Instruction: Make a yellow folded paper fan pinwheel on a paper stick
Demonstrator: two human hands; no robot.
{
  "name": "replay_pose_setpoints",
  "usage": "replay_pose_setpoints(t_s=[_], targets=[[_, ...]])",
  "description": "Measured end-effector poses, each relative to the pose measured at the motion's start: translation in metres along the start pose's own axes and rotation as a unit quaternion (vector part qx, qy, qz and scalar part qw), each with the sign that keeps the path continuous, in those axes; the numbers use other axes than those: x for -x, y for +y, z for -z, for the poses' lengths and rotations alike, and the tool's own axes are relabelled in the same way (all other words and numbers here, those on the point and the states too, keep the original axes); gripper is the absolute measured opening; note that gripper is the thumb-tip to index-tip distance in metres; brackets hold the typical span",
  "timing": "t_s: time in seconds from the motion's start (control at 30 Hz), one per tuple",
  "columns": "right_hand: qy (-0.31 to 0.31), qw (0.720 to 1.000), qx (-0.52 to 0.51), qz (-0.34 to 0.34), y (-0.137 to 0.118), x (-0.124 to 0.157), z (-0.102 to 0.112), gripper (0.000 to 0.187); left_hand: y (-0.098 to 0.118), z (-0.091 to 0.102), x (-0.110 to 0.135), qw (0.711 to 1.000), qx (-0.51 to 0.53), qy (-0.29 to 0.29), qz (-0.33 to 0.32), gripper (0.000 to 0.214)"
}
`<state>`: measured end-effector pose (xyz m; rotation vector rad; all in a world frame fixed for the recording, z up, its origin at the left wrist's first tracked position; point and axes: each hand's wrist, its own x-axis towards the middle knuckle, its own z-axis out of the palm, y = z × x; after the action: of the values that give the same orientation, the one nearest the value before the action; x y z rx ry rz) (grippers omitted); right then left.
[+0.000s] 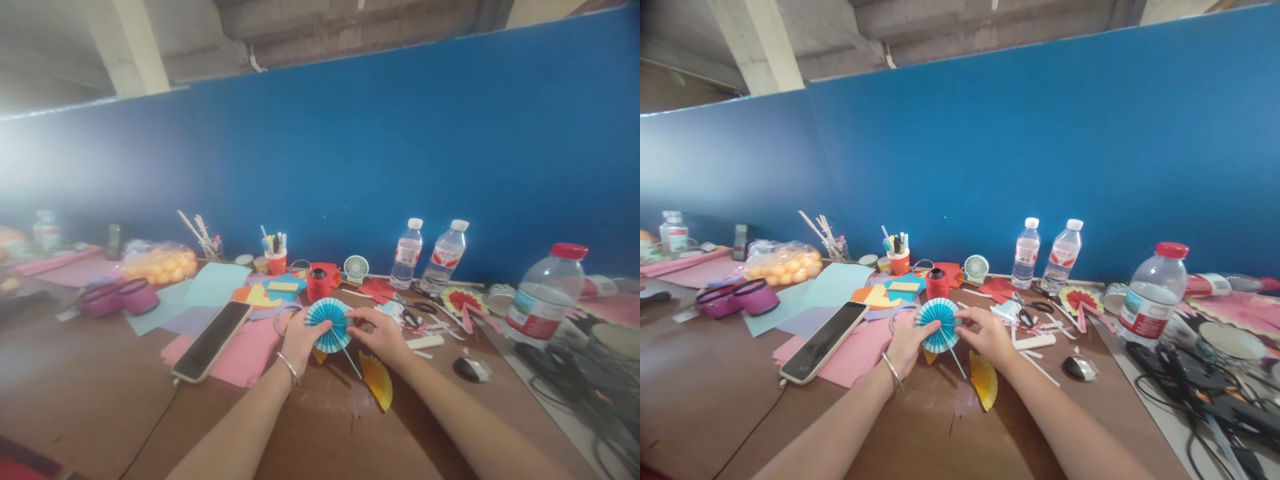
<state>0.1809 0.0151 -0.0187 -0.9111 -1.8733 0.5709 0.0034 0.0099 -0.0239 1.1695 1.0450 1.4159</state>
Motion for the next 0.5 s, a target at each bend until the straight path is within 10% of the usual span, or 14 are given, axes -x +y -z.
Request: replay_pose_setpoints(t_s=[0.5], targets=[[-0.001,0.995,0.010,-0.099,0.0029,0.0015,-0.0060,0.017,-0.0034,0.0057,-0.0034,0.992,-0.115,-0.024,-0.053,0.034]])
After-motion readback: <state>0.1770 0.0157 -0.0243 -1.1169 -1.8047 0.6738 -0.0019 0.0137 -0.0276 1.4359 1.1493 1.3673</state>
